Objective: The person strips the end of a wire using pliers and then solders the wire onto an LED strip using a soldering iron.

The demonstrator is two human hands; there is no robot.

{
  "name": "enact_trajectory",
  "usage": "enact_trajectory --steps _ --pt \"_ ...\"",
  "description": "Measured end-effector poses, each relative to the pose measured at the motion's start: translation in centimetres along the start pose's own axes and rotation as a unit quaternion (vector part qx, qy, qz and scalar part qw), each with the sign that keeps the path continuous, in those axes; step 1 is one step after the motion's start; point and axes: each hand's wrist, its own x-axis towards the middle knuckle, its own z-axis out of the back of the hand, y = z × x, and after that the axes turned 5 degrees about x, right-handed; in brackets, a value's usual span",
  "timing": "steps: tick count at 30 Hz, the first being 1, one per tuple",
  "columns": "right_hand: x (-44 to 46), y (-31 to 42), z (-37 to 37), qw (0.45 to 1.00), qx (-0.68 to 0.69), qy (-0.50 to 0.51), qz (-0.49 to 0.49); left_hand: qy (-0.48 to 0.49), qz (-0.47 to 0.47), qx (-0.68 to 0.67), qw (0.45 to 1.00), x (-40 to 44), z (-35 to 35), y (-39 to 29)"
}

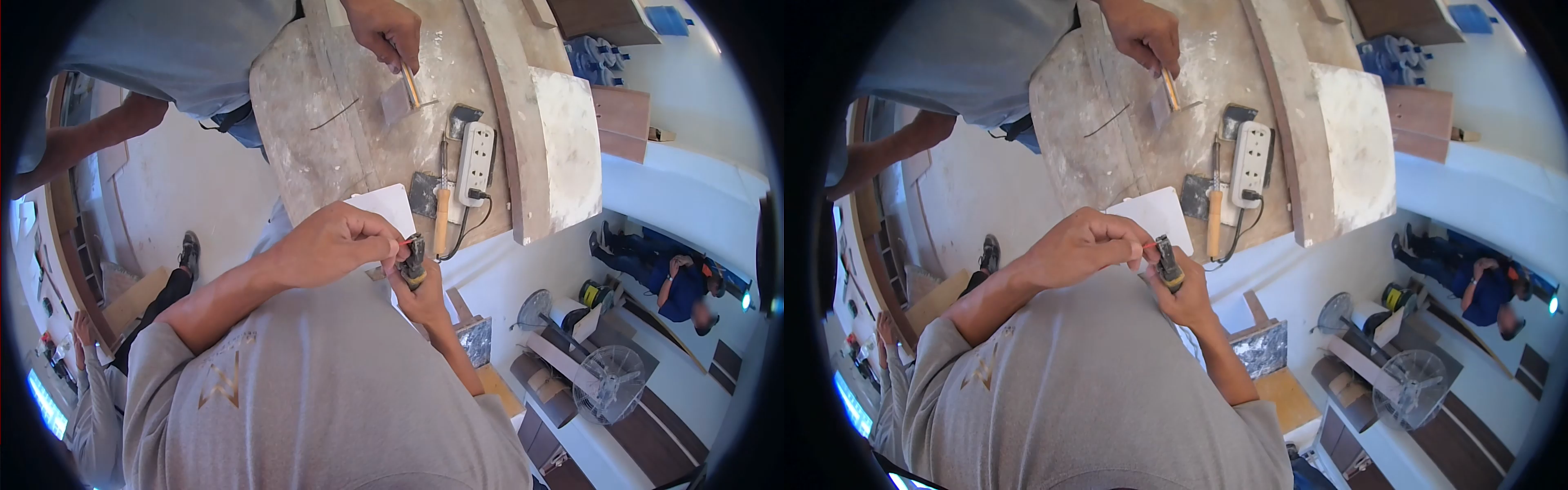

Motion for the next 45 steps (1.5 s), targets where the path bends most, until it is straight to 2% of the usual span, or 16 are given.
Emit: enact_trajectory --steps 12,18,20,22,25,26,28,29,31,34,37,38,41,45 --pt "0.2 0.2 -0.8 1.000 0.013 0.001 -0.028 0.004 -0.002 0.019 1.000 -0.6 0.3 0.5" --pt "-0.2 -1.2 -2.1 0.994 0.028 0.019 -0.102 -0.039 0.049 0.019 0.998 -0.6 1.0 1.9" --pt "0.3 -1.2 -2.3 0.995 0.033 0.016 -0.089 -0.047 0.093 0.019 0.994 -0.8 1.6 1.8" --pt "0.4 -0.8 -2.5 0.992 0.064 0.018 -0.104 -0.046 0.085 0.030 0.995 -1.4 2.0 1.6" --pt "0.7 -0.1 -2.6 0.996 0.041 0.034 -0.078 -0.049 0.081 0.025 0.995 -1.6 2.4 1.2" --pt "0.9 -0.6 -2.3 0.990 0.100 0.021 -0.099 -0.054 0.082 0.019 0.995 -1.8 2.4 1.2" --pt "1.4 -1.6 -1.2 0.967 0.214 0.003 -0.141 -0.065 0.008 -0.031 0.997 -2.6 2.6 2.2" --pt "1.4 -1.2 -0.4 0.941 0.287 -0.080 -0.161 -0.075 -0.031 -0.057 0.995 -2.8 2.8 2.7" --pt "1.3 0.1 0.9 0.975 0.185 -0.078 -0.097 -0.110 -0.037 -0.012 0.993 -3.0 3.5 3.0" --pt "2.1 2.4 1.1 0.998 -0.022 0.017 -0.054 -0.170 -0.027 0.131 0.976 -3.8 3.8 2.2" --pt "4.8 3.1 -0.7 0.986 0.092 0.034 -0.132 -0.218 -0.056 0.244 0.943 -4.1 3.7 0.6" --pt "6.0 2.6 -1.4 0.995 0.046 0.038 -0.085 -0.230 -0.069 0.269 0.933 -4.3 3.7 0.3" --pt "10.0 2.3 -3.9 0.997 0.047 0.021 -0.050 -0.260 -0.101 0.292 0.915 -4.4 3.9 -0.3" --pt "14.1 1.2 -6.6 0.997 -0.057 -0.025 0.045 -0.288 -0.118 0.349 0.884 -3.8 4.5 -0.6"
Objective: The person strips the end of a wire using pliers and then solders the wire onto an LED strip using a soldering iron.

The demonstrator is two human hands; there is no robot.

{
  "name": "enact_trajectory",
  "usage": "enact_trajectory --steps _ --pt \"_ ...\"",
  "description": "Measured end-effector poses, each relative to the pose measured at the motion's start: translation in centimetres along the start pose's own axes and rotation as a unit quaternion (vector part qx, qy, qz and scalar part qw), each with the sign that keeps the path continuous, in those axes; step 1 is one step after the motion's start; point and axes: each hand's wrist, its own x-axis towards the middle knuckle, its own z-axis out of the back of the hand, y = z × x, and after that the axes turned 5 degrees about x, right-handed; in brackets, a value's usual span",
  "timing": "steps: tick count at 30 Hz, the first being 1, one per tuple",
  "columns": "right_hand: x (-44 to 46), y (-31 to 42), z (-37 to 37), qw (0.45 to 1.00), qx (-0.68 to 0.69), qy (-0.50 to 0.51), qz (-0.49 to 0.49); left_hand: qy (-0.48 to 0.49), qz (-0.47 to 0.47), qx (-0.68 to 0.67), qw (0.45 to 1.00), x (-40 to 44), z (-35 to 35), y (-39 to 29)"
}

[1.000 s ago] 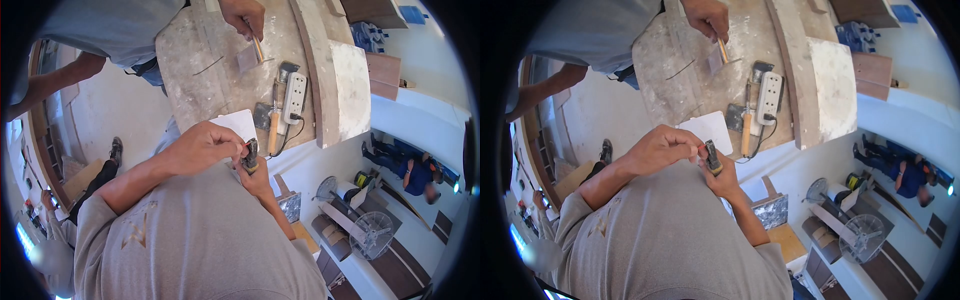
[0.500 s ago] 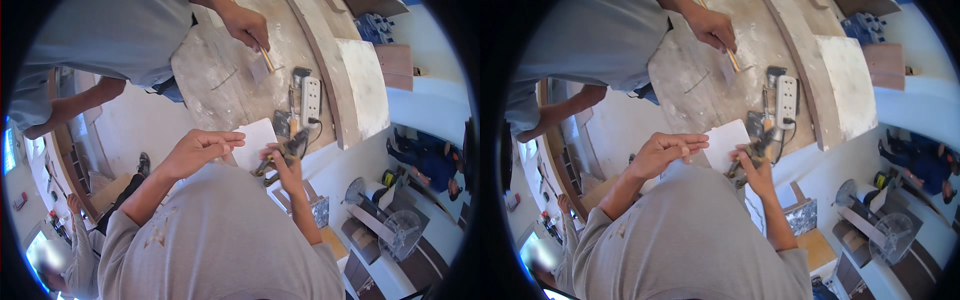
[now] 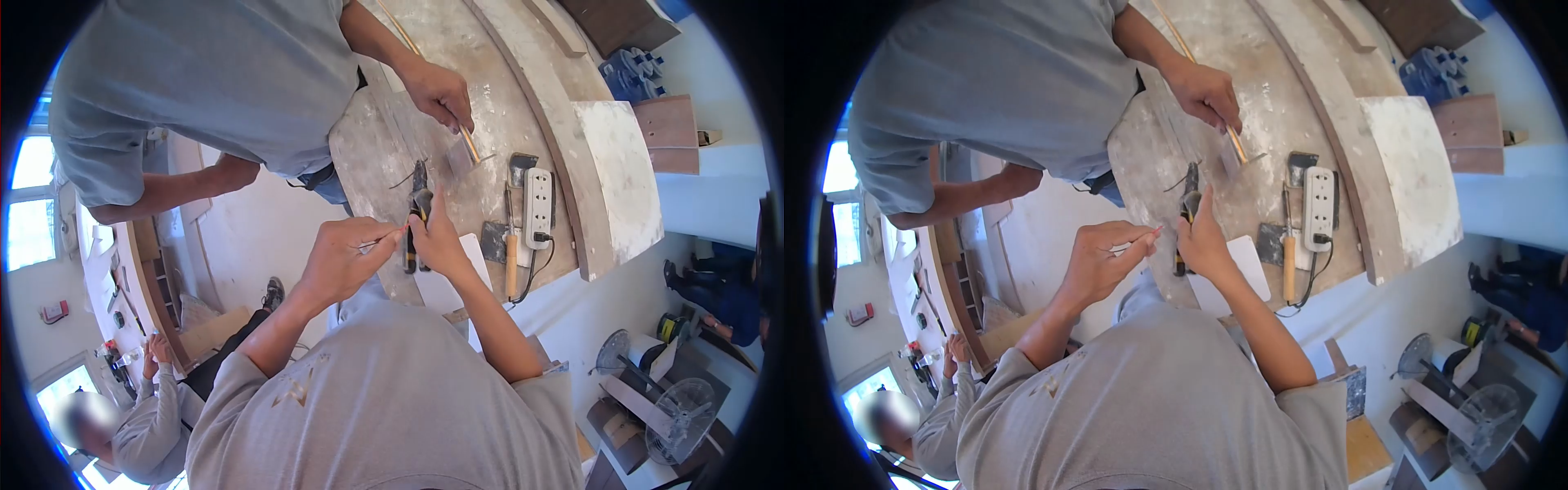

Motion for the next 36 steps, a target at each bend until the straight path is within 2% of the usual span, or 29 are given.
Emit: enact_trajectory --steps 2,3,6,8,9,12,13,17,20,24,25,26,28,31,32,34,36 --pt "1.2 -1.6 -1.0 0.997 -0.022 -0.024 0.067 -0.034 -0.004 -0.015 0.999 0.3 -0.3 0.2" --pt "1.6 -0.9 -0.8 0.999 0.018 -0.016 0.036 -0.035 -0.008 -0.005 0.999 0.5 -0.3 0.2" --pt "0.5 1.4 1.3 0.977 -0.122 -0.071 0.157 -0.037 -0.020 0.024 0.999 1.1 -0.3 0.4" --pt "-0.6 4.6 3.7 0.994 0.085 -0.012 0.073 -0.035 -0.026 0.047 0.998 1.1 -0.4 0.7" --pt "-1.1 5.7 4.6 0.982 0.186 0.015 0.028 -0.036 -0.031 0.060 0.997 1.2 -0.6 0.7" --pt "-2.5 6.8 4.9 0.957 0.290 0.010 0.013 -0.037 -0.060 0.088 0.994 1.6 -1.2 0.3" --pt "-2.6 6.8 5.3 0.951 0.306 0.028 -0.027 -0.038 -0.072 0.092 0.992 1.7 -1.4 0.0" --pt "-2.9 6.2 5.5 0.942 0.334 0.012 0.009 -0.042 -0.062 0.061 0.995 1.6 -2.1 0.1" --pt "-2.9 5.3 6.4 0.929 0.370 0.006 0.015 -0.020 0.078 -0.099 0.992 1.4 -2.4 -0.4" --pt "-4.1 4.8 7.7 0.947 0.320 -0.022 -0.011 -0.020 0.025 -0.020 0.999 1.2 -3.2 -0.9" --pt "-4.7 4.9 8.3 0.952 0.303 -0.032 -0.025 -0.026 0.015 -0.011 1.000 1.1 -3.5 -0.8" --pt "-5.2 4.4 9.8 0.947 0.302 -0.112 -0.010 -0.032 0.006 -0.002 0.999 1.0 -3.6 -0.5" --pt "-6.4 3.3 13.8 0.919 0.293 -0.263 0.027 -0.048 0.091 -0.023 0.994 1.0 -2.7 2.2" --pt "-9.9 3.4 16.0 0.970 0.040 -0.200 -0.135 -0.031 0.197 -0.095 0.975 1.0 -1.4 4.6" --pt "-10.2 2.4 15.3 0.970 -0.087 -0.205 -0.097 -0.030 0.192 -0.125 0.973 1.1 -1.9 4.7" --pt "-10.0 -1.0 12.3 0.920 -0.333 -0.203 -0.017 -0.029 0.180 -0.183 0.966 1.7 -3.2 4.4" --pt "-9.4 -2.3 10.3 0.907 -0.361 -0.204 -0.074 -0.026 0.174 -0.219 0.960 2.5 -4.6 3.7"
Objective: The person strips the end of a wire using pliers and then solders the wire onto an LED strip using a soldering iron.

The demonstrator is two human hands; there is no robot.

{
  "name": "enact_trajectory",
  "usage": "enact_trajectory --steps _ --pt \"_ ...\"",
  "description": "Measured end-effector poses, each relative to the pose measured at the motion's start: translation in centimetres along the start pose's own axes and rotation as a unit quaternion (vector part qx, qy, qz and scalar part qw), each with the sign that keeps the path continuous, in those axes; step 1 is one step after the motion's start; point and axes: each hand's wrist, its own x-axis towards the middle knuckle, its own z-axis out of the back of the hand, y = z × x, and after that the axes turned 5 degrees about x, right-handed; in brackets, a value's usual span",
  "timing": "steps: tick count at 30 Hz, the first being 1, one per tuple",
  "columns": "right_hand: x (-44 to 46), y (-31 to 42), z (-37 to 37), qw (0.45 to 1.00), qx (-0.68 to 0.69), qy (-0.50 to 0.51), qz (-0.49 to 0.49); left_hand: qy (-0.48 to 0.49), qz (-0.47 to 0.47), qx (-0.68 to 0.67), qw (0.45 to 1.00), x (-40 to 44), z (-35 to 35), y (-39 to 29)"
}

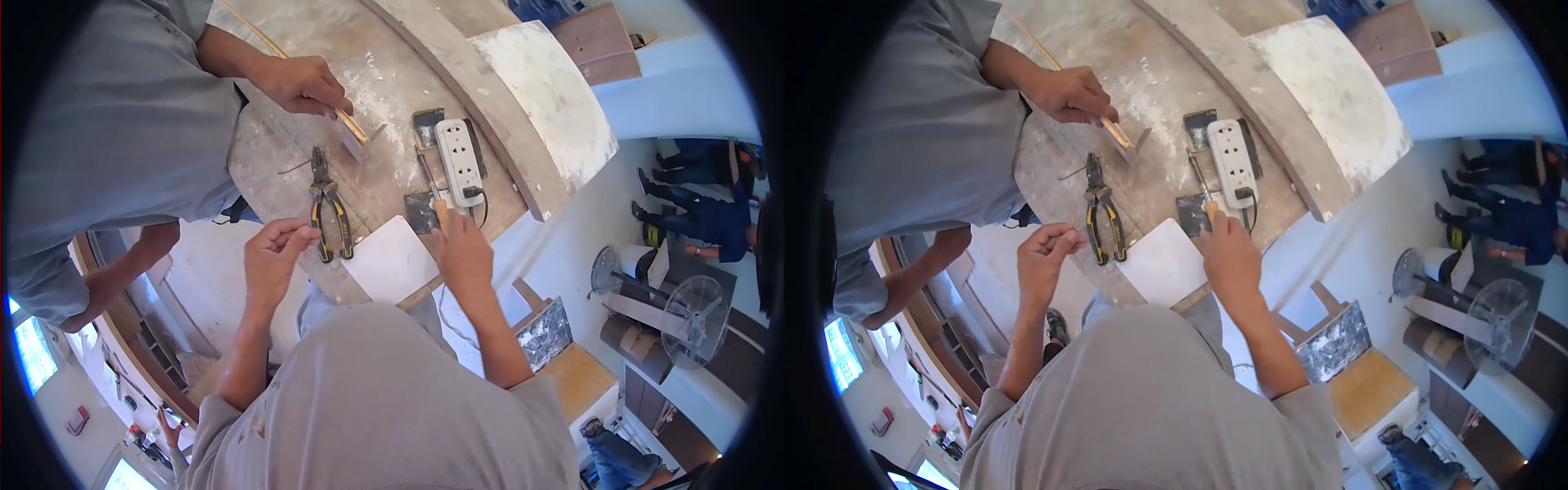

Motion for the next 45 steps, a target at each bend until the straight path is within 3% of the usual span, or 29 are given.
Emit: enact_trajectory --steps 4,7,10,13,17,20,23,27,30,34,45 --pt "-0.1 -0.4 -2.6 0.998 -0.050 0.010 -0.029 0.005 -0.029 0.023 0.999 0.8 -1.4 1.0" --pt "-0.3 -0.4 0.2 0.999 -0.009 0.006 0.041 0.001 -0.033 0.076 0.997 1.1 -1.6 1.1" --pt "-0.1 0.1 5.4 0.949 0.307 -0.005 0.072 -0.017 -0.004 0.060 0.998 0.9 -2.3 0.5" --pt "1.1 -0.6 8.9 0.870 0.462 0.048 0.167 0.013 0.013 0.014 1.000 1.4 -3.4 -0.4" --pt "1.8 0.3 10.8 0.851 0.475 0.072 0.215 0.022 0.017 0.025 0.999 3.3 -4.5 -0.8" --pt "2.8 -0.4 10.3 0.848 0.462 0.002 0.260 0.039 0.037 0.007 0.999 3.7 -4.8 -2.0" --pt "3.5 0.5 8.9 0.767 0.547 -0.160 0.295 0.048 0.026 -0.033 0.998 4.1 -5.2 -2.2" --pt "3.4 -1.3 5.1 0.711 0.634 -0.244 0.184 0.059 0.040 -0.084 0.994 4.6 -6.8 -1.8" --pt "3.2 -0.9 1.9 0.680 0.696 -0.227 0.034 0.058 0.070 -0.071 0.993 4.8 -7.4 -1.8" --pt "2.7 -0.8 -1.8 0.612 0.781 -0.114 -0.048 0.056 0.087 -0.090 0.991 5.3 -7.6 -1.6" --pt "2.1 -1.7 -6.2 0.512 0.855 -0.054 -0.068 0.061 0.103 -0.100 0.988 6.2 -7.6 -2.2"
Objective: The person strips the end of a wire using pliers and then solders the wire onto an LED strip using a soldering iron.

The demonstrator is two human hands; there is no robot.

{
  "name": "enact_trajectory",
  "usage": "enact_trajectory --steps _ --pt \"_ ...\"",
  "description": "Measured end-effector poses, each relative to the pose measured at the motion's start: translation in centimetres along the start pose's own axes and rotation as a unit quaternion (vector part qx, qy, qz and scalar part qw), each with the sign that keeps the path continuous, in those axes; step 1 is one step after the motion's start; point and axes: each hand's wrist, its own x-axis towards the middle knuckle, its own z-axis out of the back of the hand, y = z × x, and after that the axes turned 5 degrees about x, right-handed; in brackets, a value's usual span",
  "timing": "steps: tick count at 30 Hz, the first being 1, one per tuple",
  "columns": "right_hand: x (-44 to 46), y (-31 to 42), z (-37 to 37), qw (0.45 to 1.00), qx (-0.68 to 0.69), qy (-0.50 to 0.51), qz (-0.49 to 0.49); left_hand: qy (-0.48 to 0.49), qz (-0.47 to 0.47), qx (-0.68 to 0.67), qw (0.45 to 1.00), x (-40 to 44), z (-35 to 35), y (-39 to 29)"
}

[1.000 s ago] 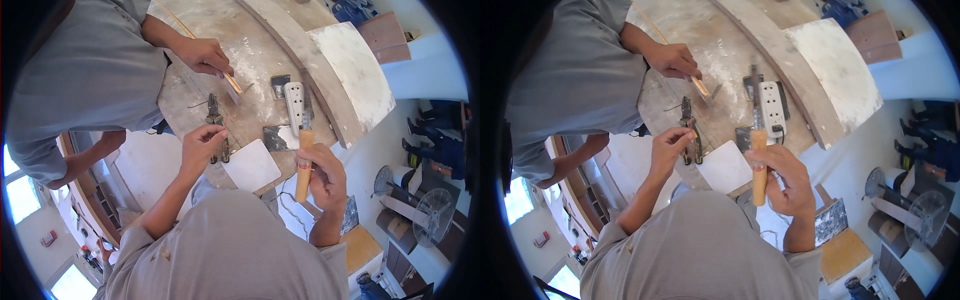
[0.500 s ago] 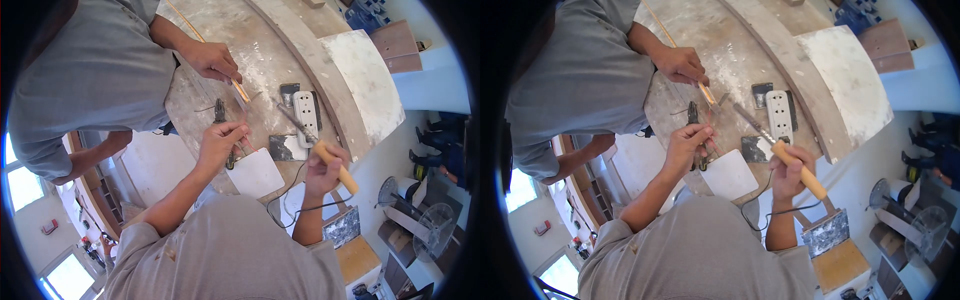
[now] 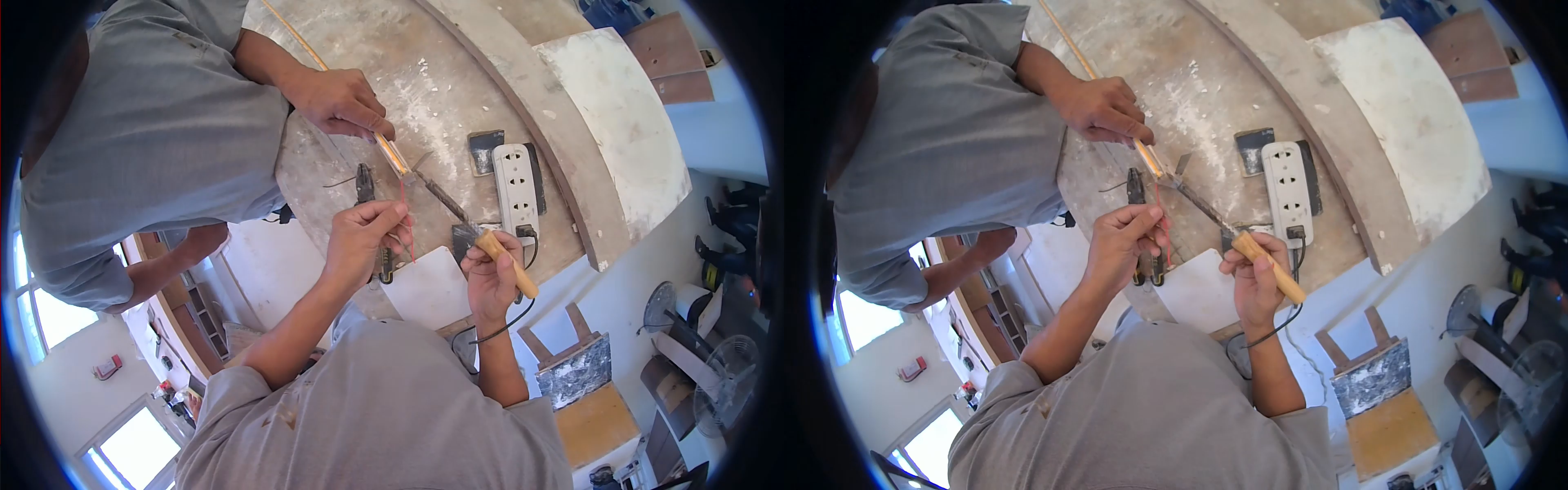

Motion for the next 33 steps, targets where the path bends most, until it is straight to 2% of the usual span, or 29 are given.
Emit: enact_trajectory --steps 33 --pt "-0.1 -1.3 -0.5 1.000 -0.005 0.005 -0.020 0.000 0.006 0.002 1.000 0.4 -0.4 -0.3"
